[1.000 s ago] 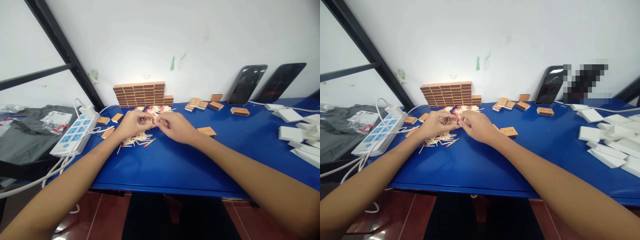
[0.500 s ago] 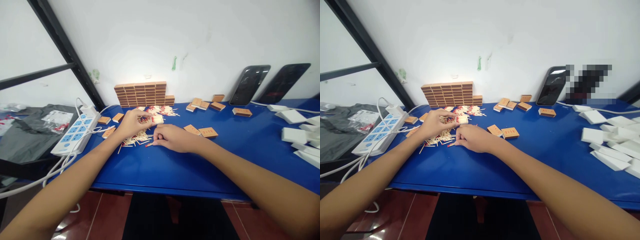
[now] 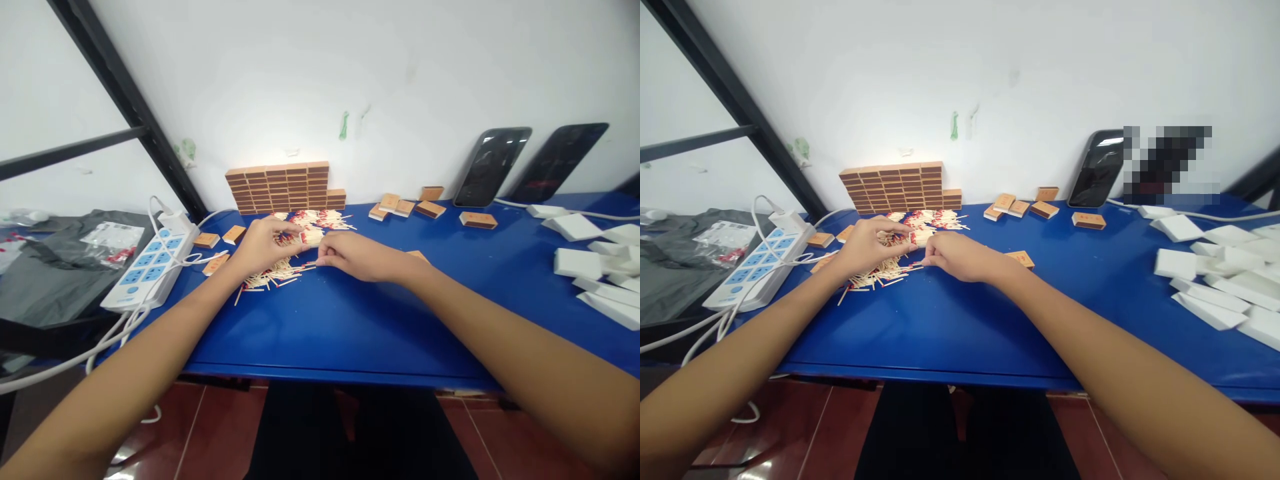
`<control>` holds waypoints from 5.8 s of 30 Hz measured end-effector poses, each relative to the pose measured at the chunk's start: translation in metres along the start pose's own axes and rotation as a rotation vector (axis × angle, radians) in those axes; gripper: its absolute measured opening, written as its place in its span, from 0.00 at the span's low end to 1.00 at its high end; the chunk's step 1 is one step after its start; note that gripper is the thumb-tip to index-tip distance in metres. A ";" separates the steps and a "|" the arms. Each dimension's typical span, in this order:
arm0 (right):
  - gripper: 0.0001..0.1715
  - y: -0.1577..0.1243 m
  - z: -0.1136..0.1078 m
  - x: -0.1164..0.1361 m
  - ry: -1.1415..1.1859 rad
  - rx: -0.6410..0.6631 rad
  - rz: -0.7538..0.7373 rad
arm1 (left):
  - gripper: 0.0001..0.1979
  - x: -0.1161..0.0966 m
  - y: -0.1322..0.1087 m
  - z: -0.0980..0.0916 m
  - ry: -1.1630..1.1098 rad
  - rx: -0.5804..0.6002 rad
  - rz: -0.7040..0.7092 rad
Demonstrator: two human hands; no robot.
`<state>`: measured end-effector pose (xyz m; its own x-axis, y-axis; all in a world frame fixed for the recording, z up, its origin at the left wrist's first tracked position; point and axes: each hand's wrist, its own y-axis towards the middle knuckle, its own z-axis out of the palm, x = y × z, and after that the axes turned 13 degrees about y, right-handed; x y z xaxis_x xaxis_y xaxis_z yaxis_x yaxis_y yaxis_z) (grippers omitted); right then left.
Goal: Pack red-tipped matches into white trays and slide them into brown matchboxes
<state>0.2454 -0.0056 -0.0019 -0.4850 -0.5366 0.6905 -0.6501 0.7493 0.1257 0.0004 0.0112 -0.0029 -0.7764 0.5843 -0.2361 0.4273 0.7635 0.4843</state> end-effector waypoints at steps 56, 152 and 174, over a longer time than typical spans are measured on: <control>0.04 -0.003 0.041 0.018 0.020 -0.047 -0.158 | 0.12 0.006 0.001 0.002 0.002 0.030 0.050; 0.10 0.005 0.007 -0.012 -0.166 -0.111 0.026 | 0.14 0.001 0.001 -0.001 0.043 0.169 0.183; 0.11 0.006 0.008 -0.016 -0.173 -0.124 0.016 | 0.14 -0.003 0.002 -0.004 0.042 0.174 0.196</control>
<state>0.2446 0.0042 -0.0174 -0.5950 -0.5751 0.5615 -0.5701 0.7944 0.2096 0.0022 0.0101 0.0020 -0.6881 0.7165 -0.1148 0.6417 0.6747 0.3647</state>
